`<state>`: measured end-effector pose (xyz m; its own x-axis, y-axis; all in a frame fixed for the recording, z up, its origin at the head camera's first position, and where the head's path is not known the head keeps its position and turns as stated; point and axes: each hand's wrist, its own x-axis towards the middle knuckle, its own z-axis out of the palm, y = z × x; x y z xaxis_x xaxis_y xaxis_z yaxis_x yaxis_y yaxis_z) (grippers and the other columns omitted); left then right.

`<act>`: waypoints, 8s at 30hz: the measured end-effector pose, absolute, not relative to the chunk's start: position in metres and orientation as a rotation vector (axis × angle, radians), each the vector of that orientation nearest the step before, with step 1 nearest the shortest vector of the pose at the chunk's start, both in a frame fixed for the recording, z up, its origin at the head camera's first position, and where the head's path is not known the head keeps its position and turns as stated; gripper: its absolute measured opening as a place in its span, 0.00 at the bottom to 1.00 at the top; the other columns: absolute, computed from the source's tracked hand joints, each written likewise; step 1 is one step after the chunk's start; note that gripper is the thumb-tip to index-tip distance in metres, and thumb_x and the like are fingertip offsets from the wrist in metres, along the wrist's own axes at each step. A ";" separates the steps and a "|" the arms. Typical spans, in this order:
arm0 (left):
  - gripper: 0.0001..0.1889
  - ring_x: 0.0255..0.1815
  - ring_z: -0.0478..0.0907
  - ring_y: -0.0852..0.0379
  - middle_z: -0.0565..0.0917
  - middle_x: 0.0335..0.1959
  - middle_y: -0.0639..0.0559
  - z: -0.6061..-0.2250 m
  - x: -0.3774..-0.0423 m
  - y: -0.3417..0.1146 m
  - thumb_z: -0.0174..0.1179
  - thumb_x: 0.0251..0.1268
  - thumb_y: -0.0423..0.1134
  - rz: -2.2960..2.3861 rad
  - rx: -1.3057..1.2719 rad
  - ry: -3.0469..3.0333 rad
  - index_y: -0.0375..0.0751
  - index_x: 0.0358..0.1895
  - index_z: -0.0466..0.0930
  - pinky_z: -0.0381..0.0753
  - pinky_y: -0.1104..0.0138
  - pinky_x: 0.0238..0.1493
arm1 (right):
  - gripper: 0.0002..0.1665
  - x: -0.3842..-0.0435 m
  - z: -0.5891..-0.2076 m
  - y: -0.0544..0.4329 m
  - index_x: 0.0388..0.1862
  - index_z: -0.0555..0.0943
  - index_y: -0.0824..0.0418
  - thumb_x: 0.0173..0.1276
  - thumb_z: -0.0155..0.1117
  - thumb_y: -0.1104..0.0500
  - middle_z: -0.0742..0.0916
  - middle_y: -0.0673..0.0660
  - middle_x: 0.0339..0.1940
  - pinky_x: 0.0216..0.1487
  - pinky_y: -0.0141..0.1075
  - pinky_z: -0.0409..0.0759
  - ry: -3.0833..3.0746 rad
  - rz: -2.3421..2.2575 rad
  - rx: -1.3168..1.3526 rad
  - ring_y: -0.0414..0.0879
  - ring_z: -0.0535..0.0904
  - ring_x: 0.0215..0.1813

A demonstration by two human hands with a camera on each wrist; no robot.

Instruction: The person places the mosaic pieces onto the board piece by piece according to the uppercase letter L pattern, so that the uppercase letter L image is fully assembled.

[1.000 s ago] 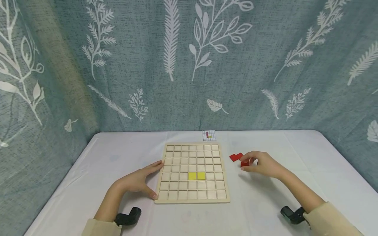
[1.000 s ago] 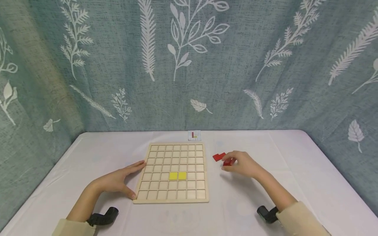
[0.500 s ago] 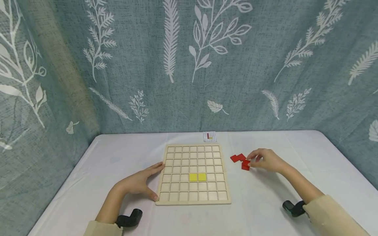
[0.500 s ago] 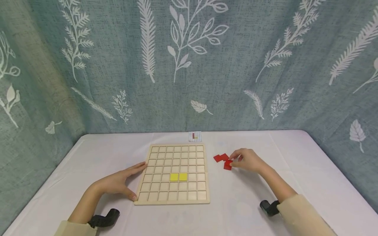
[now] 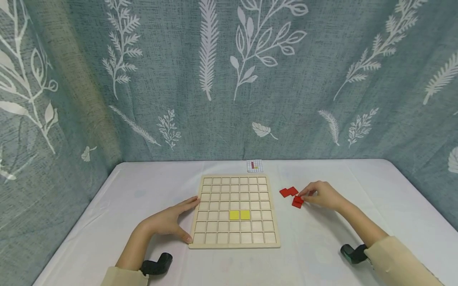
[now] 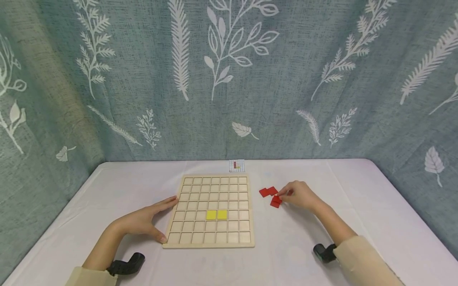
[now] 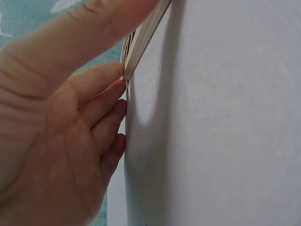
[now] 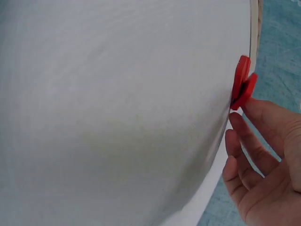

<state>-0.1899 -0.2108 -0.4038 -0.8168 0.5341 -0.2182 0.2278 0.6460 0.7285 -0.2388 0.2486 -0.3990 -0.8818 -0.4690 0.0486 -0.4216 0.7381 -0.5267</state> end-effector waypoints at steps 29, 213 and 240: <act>0.58 0.72 0.41 0.34 0.47 0.73 0.38 -0.404 -0.191 -0.212 0.76 0.31 0.45 1.005 0.616 2.445 0.34 0.71 0.52 0.44 0.40 0.66 | 0.16 -0.231 -0.404 0.248 0.40 0.83 0.65 0.53 0.71 0.59 0.84 0.51 0.31 0.31 0.30 0.75 2.852 -0.878 -0.683 0.41 0.75 0.32; 0.57 0.72 0.41 0.35 0.47 0.74 0.39 -0.402 -0.193 -0.213 0.76 0.32 0.43 1.004 0.597 2.431 0.36 0.71 0.52 0.44 0.40 0.67 | 0.13 -0.280 -0.355 0.061 0.42 0.82 0.57 0.64 0.60 0.51 0.86 0.52 0.38 0.43 0.34 0.76 2.337 -0.696 -0.912 0.44 0.81 0.40; 0.58 0.72 0.40 0.34 0.47 0.74 0.39 -0.404 -0.191 -0.214 0.76 0.32 0.44 1.022 0.622 2.420 0.35 0.71 0.52 0.44 0.40 0.66 | 0.14 -0.261 -0.361 0.143 0.44 0.80 0.59 0.66 0.57 0.52 0.84 0.50 0.39 0.42 0.34 0.76 2.417 -0.785 -0.943 0.42 0.78 0.42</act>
